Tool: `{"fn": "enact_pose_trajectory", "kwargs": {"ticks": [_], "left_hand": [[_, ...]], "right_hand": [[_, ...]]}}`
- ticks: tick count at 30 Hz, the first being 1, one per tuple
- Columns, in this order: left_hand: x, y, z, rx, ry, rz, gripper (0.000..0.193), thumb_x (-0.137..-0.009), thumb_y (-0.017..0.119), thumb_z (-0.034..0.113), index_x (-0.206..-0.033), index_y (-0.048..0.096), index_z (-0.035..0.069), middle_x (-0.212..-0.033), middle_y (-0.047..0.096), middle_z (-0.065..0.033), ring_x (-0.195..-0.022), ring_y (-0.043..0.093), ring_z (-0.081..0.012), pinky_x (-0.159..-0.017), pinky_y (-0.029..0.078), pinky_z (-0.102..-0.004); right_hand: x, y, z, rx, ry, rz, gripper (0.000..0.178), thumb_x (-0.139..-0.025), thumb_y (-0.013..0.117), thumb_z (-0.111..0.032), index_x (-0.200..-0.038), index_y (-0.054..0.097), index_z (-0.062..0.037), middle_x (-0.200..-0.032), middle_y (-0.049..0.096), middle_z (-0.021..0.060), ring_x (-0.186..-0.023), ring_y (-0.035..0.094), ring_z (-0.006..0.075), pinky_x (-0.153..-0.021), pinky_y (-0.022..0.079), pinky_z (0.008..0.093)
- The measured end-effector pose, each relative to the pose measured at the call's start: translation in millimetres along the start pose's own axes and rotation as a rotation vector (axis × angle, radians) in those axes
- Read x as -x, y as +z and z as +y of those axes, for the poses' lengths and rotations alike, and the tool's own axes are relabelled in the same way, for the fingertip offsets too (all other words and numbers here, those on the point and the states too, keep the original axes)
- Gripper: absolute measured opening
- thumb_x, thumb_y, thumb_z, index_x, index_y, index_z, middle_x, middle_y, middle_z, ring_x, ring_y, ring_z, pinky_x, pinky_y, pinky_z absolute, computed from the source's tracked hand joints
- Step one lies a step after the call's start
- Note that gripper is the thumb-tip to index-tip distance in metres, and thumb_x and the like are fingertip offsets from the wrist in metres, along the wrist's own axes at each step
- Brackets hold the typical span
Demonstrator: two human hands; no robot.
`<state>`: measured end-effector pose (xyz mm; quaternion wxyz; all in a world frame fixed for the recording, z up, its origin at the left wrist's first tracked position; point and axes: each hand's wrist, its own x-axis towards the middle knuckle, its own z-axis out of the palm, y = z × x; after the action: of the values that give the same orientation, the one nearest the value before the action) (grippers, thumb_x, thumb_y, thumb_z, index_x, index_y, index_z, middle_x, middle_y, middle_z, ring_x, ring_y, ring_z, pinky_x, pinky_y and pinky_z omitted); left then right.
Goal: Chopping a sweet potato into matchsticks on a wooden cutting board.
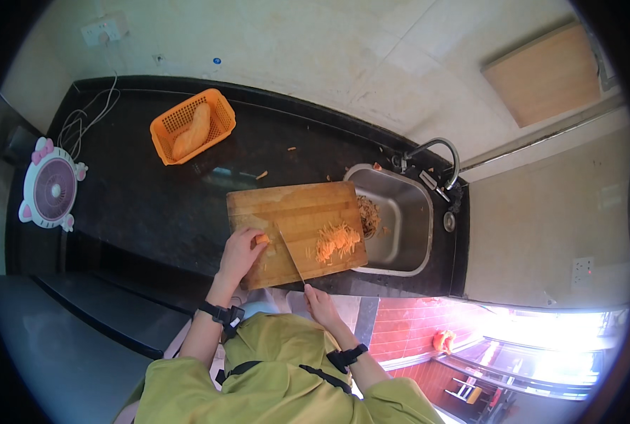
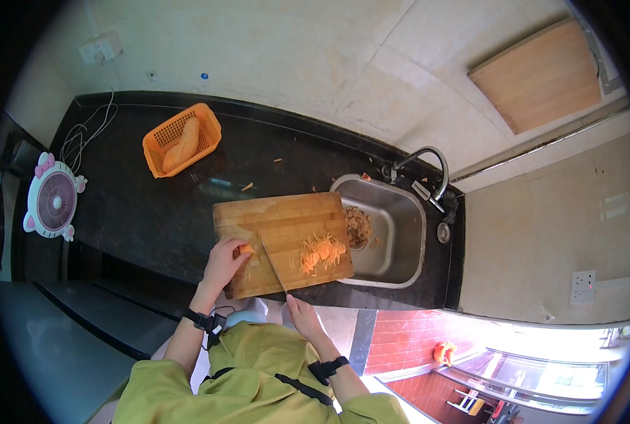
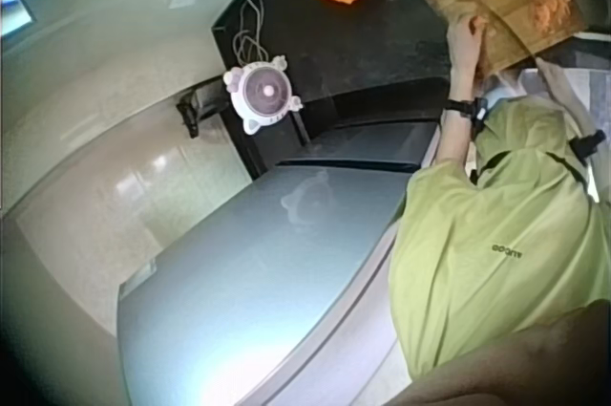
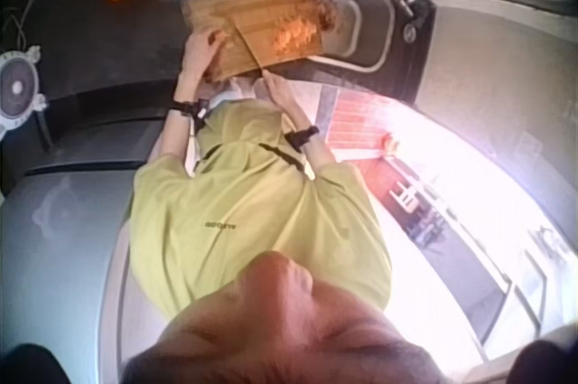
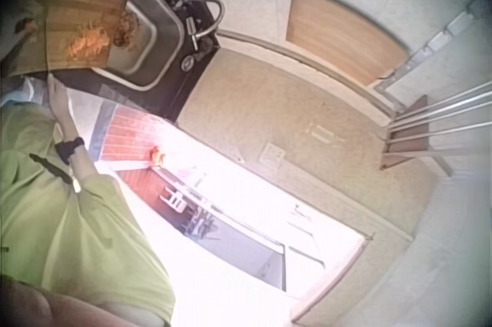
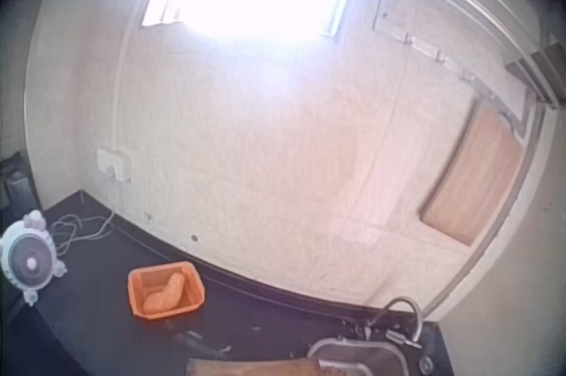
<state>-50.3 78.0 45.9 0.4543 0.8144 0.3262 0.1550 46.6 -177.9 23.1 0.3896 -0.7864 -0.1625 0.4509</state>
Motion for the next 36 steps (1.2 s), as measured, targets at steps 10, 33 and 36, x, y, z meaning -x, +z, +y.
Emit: {"fn": "enact_pose_trajectory", "kwargs": {"ticks": [10, 33, 36], "left_hand": [[2.5, 0.2, 3.8, -0.017, -0.009, 0.032, 0.024, -0.083, 0.073, 0.011, -0.104, 0.071, 0.002, -0.101, 0.067, -0.0162, -0.096, 0.065, -0.037, -0.084, 0.053, -0.041], [4.1, 3.1, 10.4, -0.224, 0.078, 0.053, 0.022, -0.084, 0.07, 0.011, -0.105, 0.067, 0.004, -0.101, 0.066, -0.0155, -0.097, 0.063, -0.0375, -0.085, 0.053, -0.0441], [4.7, 1.6, 14.2, -0.215, 0.094, 0.071, 0.021, -0.084, 0.071, 0.011, -0.103, 0.068, 0.004, -0.101, 0.067, -0.0148, -0.096, 0.064, -0.0367, -0.083, 0.053, -0.0438]], "right_hand": [[-2.7, -2.4, 6.4, 0.008, 0.026, -0.016, 0.051, -0.105, 0.044, -0.049, -0.077, 0.052, -0.0081, -0.059, 0.043, -0.0021, -0.048, 0.04, 0.0073, -0.044, 0.031, 0.0255], [0.6, -8.5, -1.0, -0.131, 0.107, -0.102, 0.051, -0.106, 0.042, -0.051, -0.077, 0.05, -0.0095, -0.057, 0.042, -0.0024, -0.043, 0.04, 0.0072, -0.04, 0.031, 0.0236], [0.4, -11.8, -7.5, -0.089, 0.127, -0.094, 0.053, -0.105, 0.046, -0.047, -0.075, 0.053, -0.0044, -0.06, 0.048, 0.0013, -0.055, 0.046, 0.0105, -0.052, 0.039, 0.0287]]}}
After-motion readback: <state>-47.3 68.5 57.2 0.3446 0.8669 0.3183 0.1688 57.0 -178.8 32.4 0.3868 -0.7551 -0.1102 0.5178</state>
